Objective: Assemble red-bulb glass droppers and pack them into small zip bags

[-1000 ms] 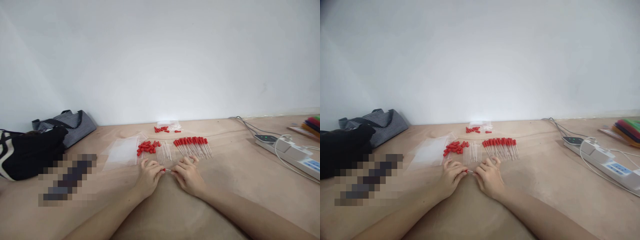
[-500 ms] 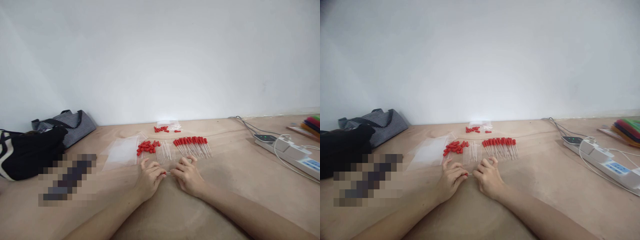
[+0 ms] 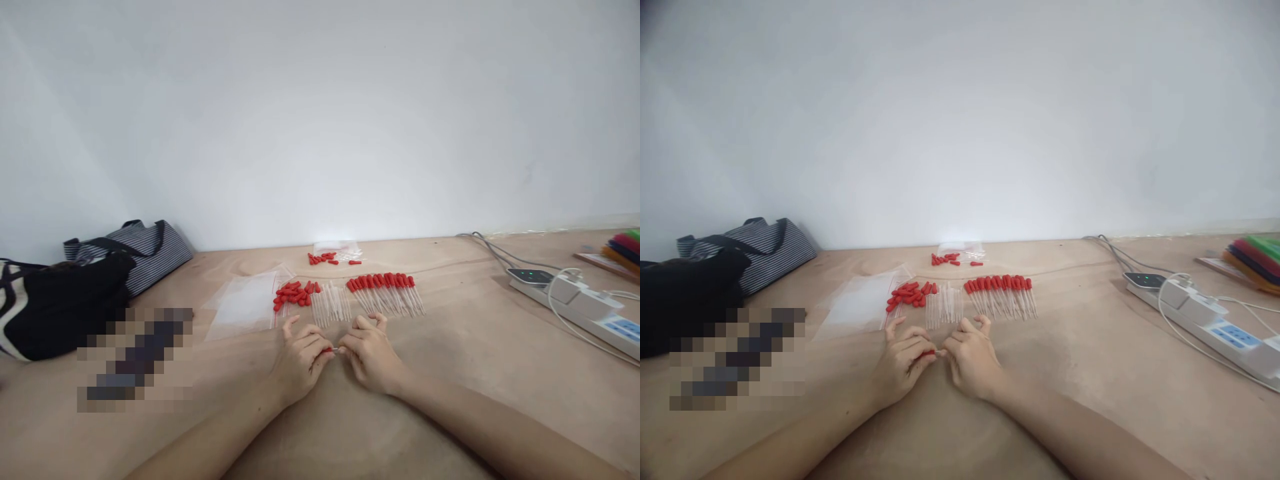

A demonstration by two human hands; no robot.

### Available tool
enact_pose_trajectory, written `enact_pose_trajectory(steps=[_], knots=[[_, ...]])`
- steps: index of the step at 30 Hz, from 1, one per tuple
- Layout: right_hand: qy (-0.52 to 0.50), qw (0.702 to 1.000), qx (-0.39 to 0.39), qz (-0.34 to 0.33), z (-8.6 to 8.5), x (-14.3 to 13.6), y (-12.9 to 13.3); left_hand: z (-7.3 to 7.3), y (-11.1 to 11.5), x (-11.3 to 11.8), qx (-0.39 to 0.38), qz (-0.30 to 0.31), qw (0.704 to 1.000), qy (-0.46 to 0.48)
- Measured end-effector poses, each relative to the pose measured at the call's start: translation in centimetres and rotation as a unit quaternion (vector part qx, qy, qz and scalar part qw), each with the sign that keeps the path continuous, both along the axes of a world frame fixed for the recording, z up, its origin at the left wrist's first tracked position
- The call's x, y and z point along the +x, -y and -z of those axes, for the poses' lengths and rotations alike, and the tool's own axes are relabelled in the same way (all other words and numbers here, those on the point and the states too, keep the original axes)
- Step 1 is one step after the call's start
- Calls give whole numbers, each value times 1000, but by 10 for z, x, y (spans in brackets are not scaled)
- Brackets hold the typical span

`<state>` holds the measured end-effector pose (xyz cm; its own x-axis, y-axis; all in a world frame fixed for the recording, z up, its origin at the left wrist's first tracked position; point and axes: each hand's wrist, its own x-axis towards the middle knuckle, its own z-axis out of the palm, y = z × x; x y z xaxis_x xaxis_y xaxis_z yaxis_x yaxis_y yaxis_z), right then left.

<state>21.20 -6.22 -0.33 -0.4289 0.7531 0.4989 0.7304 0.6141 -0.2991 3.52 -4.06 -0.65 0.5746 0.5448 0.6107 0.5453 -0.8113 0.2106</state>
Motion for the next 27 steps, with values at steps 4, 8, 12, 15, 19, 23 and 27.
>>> enact_pose_trajectory(steps=[4, 8, 12, 15, 19, 23, 27], knots=[[-2, 999, -50, 5, -1, -1, 0, -2, 1, 1, 4, 5, 1000, 2], [18, 997, -75, 4, -3, 0, -2, -6, 2, 1, -4, 2, 1000, -13], [21, 999, -48, 4, -7, 5, -2, -9, 0, -4, -23, -11, 999, -19], [13, 999, -29, -3, -8, 12, -2, -12, -2, -10, -35, -31, 999, -26], [-11, 1000, -12, -15, -6, 21, -2, -14, -1, -13, -42, -40, 998, -35], [-30, 999, 28, -18, -2, 20, -2, -13, 2, -10, -56, -30, 998, -19], [-47, 998, 34, -17, -1, 15, -2, -12, 4, -7, -70, -27, 997, -15]])
